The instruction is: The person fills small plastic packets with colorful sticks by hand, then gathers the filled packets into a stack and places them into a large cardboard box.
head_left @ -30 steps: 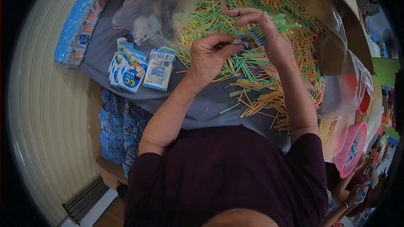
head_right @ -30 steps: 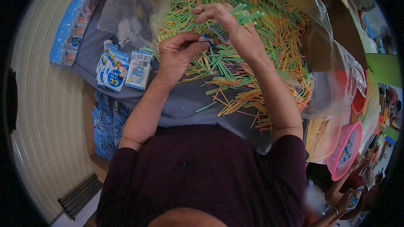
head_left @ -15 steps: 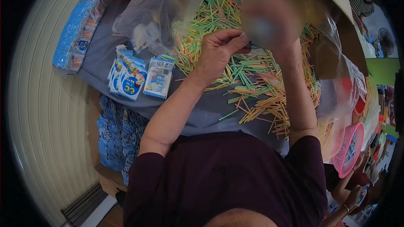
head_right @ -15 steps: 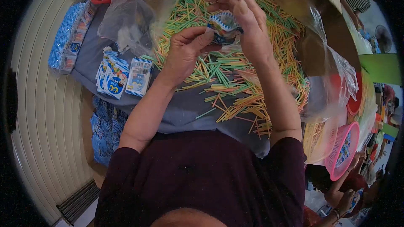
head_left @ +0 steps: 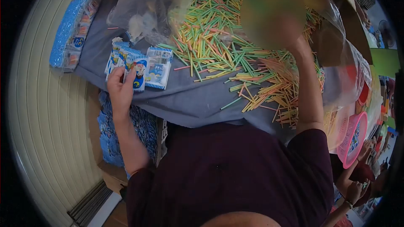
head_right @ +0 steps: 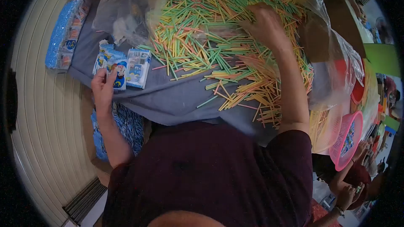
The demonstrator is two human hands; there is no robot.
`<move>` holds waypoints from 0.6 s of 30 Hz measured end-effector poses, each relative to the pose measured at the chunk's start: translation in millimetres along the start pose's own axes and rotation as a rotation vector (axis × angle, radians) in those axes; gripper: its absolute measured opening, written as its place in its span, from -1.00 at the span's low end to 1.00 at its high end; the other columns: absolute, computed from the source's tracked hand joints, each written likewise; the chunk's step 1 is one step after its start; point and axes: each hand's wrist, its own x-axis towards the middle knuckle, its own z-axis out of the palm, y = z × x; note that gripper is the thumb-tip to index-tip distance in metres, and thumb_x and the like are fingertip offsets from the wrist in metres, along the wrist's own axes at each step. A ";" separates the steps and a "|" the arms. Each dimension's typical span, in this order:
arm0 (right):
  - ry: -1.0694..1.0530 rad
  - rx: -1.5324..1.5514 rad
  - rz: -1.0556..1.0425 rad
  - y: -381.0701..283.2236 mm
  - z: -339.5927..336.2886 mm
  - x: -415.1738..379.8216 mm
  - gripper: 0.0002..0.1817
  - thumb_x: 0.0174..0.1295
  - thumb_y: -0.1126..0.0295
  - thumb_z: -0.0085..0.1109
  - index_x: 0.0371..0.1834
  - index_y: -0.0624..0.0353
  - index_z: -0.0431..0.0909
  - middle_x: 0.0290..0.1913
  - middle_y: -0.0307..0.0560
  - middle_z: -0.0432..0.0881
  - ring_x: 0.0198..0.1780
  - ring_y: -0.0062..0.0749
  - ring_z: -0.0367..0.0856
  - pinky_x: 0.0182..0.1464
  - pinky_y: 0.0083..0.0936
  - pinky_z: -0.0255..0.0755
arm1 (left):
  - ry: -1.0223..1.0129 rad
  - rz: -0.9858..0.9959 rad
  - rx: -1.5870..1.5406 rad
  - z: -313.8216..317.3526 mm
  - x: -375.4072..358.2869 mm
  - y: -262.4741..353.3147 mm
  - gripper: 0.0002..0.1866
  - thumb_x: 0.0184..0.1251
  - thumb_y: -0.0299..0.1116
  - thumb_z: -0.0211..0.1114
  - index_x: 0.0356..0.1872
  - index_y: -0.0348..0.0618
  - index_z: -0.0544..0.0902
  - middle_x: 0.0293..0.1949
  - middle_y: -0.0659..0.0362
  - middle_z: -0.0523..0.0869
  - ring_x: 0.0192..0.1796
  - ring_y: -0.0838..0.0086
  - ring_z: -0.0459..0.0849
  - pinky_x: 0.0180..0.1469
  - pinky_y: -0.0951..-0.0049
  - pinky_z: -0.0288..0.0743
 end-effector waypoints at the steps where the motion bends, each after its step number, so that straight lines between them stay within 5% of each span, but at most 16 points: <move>1: 0.002 -0.001 -0.004 -0.8 7.4 2.6 -0.48 0.07 0.16 0.39 0.04 0.27 0.65 0.07 0.13 0.60 0.08 0.14 0.57 0.15 -0.10 0.47 | 0.106 0.177 0.408 2.3 2.6 -12.0 -0.81 0.29 -0.40 0.37 -0.20 -0.34 0.70 -0.24 0.19 0.69 -0.15 0.43 0.59 -0.07 0.39 0.45; 2: 0.019 -0.110 -0.028 -3.4 14.1 3.5 -0.49 0.04 0.15 0.39 0.00 0.29 0.65 0.04 0.12 0.60 0.07 0.12 0.58 0.11 -0.08 0.47 | 0.207 0.357 0.814 2.8 5.2 -20.1 -0.77 0.27 -0.34 0.39 -0.21 -0.32 0.70 -0.20 0.13 0.69 -0.07 0.29 0.59 -0.01 0.28 0.45; 3: 0.034 -0.221 -0.045 -6.5 17.4 3.3 -0.49 0.02 0.14 0.39 -0.04 0.30 0.66 0.00 0.11 0.60 0.06 0.10 0.59 0.08 -0.06 0.48 | 0.247 0.329 0.892 12.0 1.6 -13.6 -0.73 0.22 -0.27 0.40 -0.18 -0.27 0.71 -0.14 0.08 0.67 0.03 0.09 0.51 0.07 0.13 0.39; 6: -0.248 -0.574 0.082 -30.8 9.8 17.0 -0.48 0.10 0.15 0.29 0.04 0.31 0.59 0.11 0.11 0.52 0.20 0.01 0.51 0.11 -0.04 0.49 | 0.396 0.337 0.987 31.8 -4.1 0.7 -0.75 0.22 -0.30 0.39 -0.16 -0.21 0.72 -0.17 0.09 0.66 0.00 0.11 0.52 0.04 0.13 0.40; 10: -0.160 -0.675 0.043 -32.3 26.9 25.0 -0.59 0.15 0.21 0.20 -0.06 0.30 0.61 0.08 0.15 0.53 0.17 0.04 0.53 0.09 0.02 0.49 | 0.555 0.477 1.060 39.6 -6.1 20.6 -0.77 0.20 -0.32 0.39 -0.17 -0.18 0.72 -0.19 0.11 0.66 -0.04 0.09 0.54 0.02 0.10 0.40; 12: -0.260 -0.617 0.143 -37.0 26.9 33.4 -0.66 0.17 0.27 0.12 -0.10 0.29 0.62 0.03 0.20 0.59 0.07 0.08 0.62 0.02 0.04 0.52 | 0.349 0.644 0.773 42.2 -6.0 31.9 -0.79 0.18 -0.31 0.41 -0.21 -0.17 0.71 -0.22 0.12 0.65 -0.11 0.10 0.56 -0.04 0.12 0.41; 13: -0.262 -0.616 0.120 -38.5 27.8 36.1 -0.66 0.17 0.27 0.12 -0.10 0.29 0.62 0.03 0.20 0.59 0.07 0.08 0.62 0.02 0.04 0.52 | 0.198 0.519 0.632 52.5 -11.3 38.6 -0.79 0.18 -0.27 0.42 -0.25 -0.18 0.70 -0.25 0.11 0.64 -0.15 0.13 0.57 -0.09 0.17 0.43; 15: -0.335 -0.542 0.190 -37.4 27.8 40.7 -0.70 0.12 0.32 0.16 -0.13 0.22 0.67 -0.03 0.17 0.65 -0.08 0.04 0.68 -0.12 0.09 0.50 | 0.046 0.562 0.789 68.8 -16.0 36.9 -0.80 0.17 -0.37 0.40 -0.23 -0.25 0.69 -0.28 0.07 0.64 -0.16 0.14 0.61 -0.10 0.22 0.48; 18: -0.221 -0.483 0.194 -41.8 21.5 31.3 -0.72 0.13 0.35 0.16 -0.12 0.25 0.63 -0.13 0.18 0.68 -0.18 0.03 0.72 -0.11 0.07 0.51 | 0.093 0.649 0.915 93.3 -23.4 26.7 -0.80 0.04 -0.38 0.38 -0.34 -0.29 0.65 -0.30 0.09 0.59 -0.15 0.17 0.58 -0.19 0.25 0.48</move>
